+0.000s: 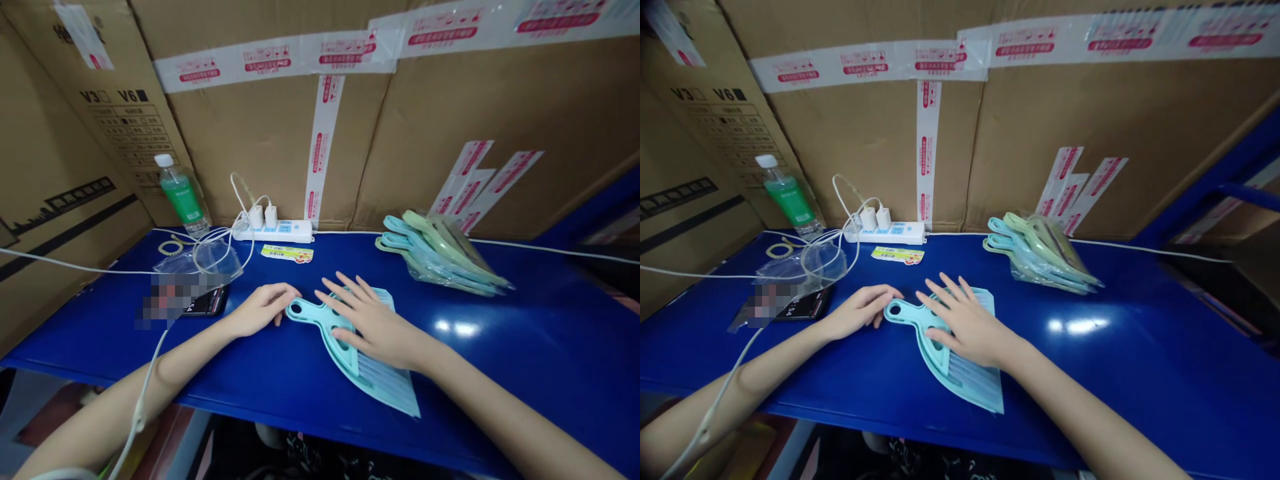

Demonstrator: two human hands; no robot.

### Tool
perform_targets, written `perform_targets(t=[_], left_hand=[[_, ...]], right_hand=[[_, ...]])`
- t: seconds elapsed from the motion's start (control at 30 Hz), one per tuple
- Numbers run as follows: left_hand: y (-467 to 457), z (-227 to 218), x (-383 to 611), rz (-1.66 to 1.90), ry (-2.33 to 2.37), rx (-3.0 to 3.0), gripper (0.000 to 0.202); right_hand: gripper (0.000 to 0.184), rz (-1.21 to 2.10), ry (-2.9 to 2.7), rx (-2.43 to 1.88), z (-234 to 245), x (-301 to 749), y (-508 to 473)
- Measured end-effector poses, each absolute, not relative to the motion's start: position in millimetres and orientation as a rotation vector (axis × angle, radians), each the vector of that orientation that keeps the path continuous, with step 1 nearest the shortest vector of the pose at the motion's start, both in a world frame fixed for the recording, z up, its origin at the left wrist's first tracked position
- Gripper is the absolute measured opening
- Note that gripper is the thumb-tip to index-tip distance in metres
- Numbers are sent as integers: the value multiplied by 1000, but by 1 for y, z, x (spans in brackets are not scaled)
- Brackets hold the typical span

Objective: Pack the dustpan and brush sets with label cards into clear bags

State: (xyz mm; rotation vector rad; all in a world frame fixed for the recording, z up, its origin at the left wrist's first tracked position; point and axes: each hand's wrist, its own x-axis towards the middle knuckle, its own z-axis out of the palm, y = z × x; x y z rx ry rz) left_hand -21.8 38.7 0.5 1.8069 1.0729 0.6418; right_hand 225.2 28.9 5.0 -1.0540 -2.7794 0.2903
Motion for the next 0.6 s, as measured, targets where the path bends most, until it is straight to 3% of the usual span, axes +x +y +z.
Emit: perform_targets(t=[0.23,0.43,0.6], left_hand=[[38,0,-18,480,1002,1605,41],[35,1,-22,438,940,1519,45],[33,2,-27,433,958,1476,44]], right_hand=[[56,365,-2765,-926,-6,208,26],[71,420,-2803,-904,-3,209,22],[71,427,-2798,-888,-4,208,20]])
